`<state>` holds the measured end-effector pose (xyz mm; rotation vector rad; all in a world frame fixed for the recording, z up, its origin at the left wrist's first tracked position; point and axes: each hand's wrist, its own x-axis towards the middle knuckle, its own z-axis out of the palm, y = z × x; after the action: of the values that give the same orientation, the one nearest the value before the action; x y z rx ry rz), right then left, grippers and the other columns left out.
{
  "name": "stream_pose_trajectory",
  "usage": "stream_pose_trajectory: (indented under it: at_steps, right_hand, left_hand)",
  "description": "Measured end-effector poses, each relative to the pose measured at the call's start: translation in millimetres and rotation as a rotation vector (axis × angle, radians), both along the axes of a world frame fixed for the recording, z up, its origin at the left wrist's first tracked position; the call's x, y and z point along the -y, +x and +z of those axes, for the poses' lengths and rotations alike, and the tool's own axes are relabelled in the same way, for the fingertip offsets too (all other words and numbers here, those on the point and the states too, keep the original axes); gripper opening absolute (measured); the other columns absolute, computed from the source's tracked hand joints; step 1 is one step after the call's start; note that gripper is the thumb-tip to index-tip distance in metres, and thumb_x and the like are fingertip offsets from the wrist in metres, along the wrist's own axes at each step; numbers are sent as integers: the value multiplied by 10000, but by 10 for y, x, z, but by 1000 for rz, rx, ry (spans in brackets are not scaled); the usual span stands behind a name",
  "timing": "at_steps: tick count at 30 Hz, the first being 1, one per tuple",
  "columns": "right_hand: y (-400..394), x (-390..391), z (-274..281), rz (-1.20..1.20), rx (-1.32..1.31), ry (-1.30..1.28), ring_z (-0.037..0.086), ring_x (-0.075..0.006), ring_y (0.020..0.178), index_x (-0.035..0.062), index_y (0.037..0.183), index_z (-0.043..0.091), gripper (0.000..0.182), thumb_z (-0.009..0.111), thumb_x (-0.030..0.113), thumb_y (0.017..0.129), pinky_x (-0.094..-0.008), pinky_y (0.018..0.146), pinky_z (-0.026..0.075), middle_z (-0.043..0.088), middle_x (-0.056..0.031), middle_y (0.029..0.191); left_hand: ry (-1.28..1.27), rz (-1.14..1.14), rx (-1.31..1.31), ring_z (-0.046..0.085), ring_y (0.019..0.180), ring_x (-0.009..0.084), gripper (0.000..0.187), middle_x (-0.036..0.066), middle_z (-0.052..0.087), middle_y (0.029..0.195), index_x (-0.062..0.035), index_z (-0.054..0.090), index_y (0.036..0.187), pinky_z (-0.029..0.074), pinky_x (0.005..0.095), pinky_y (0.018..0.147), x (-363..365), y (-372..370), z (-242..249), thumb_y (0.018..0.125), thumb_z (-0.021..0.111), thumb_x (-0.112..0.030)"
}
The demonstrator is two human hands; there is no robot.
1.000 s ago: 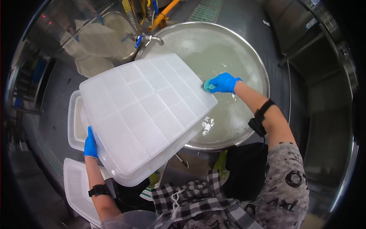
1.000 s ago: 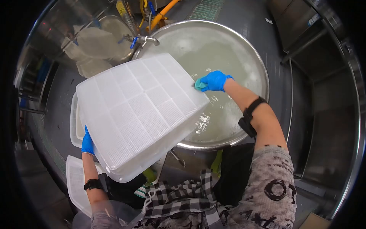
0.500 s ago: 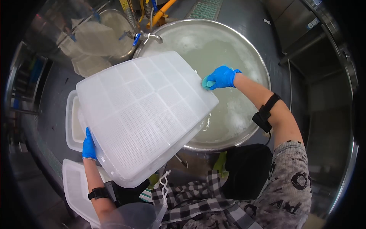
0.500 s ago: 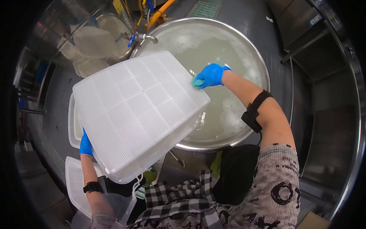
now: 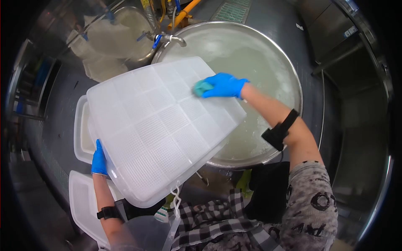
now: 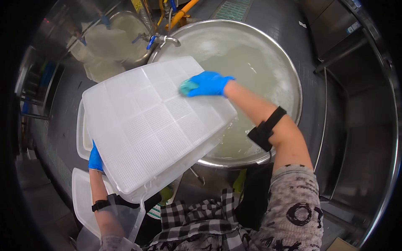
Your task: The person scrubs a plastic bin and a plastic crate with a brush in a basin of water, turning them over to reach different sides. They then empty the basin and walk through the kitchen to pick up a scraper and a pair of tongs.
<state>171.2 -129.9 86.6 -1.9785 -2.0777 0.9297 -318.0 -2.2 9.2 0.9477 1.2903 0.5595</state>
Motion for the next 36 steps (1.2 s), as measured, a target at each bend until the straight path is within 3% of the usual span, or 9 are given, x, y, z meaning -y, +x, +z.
stream_pose_trajectory:
  at_steps: [6,10,13,16,18,22,29,33,36]
  right_hand:
    - [528,32,-22,30,490,-164,501,-272,885,129,932,559,489,439,538,693,-336,777,381,542,-120,949]
    - [-590,-843,387,168,140,305,540,-258,797,187,981,543,428,466,507,707,-331,710,416,566,-88,902]
    - [-1552,-1071,902,409,-15,483,536,-305,749,116,933,559,455,484,496,695,-343,678,421,573,-138,805]
    - [-1365,-1368,770,428,-31,471,531,-289,813,153,965,548,442,470,499,701,-346,715,414,562,-118,899]
    - [-607,-1698,89,368,-22,438,520,-272,868,181,1014,524,475,427,534,711,-355,758,396,548,-90,965]
    - [264,-994,-107,-263,275,-45,437,-284,1009,86,1048,498,626,409,590,687,-355,863,324,469,-139,1093]
    - [377,102,30,-228,370,-236,509,-322,872,51,927,553,575,438,560,683,-362,765,392,542,-176,929]
    - [52,477,289,-145,574,-289,512,-326,844,46,883,568,547,445,539,681,-366,747,397,548,-182,885]
    - [-325,561,512,-265,431,-116,522,-318,815,41,864,569,517,488,513,670,-364,725,405,556,-175,859]
  left_hand:
    - [17,-7,-27,533,804,158,595,94,548,923,24,457,1058,434,252,704,-42,68,-76,789,362,-498]
    - [-4,-15,-54,506,867,164,576,90,522,989,10,432,1092,412,260,751,-15,132,70,798,359,-479]
    - [1,-23,-66,505,868,163,575,88,522,989,8,435,1090,412,258,750,-32,95,6,797,360,-481]
    - [-4,8,-34,528,789,145,590,79,549,911,22,466,1047,434,245,685,-19,-53,-182,784,375,-499]
    - [-26,44,32,529,784,145,586,75,551,906,19,471,1041,435,244,678,-14,-160,-159,785,374,-498]
    - [-80,32,33,527,767,135,564,65,554,893,18,490,1018,432,242,666,66,-88,-64,788,384,-485]
    - [-28,12,-144,532,706,138,593,90,558,861,53,501,979,435,241,617,160,201,402,765,420,-493]
    - [34,-13,-92,543,718,154,605,108,556,879,65,479,1004,442,247,637,116,146,194,768,415,-488]
    - [42,25,72,547,738,173,598,119,552,890,66,464,1019,447,259,651,80,124,7,772,417,-476]
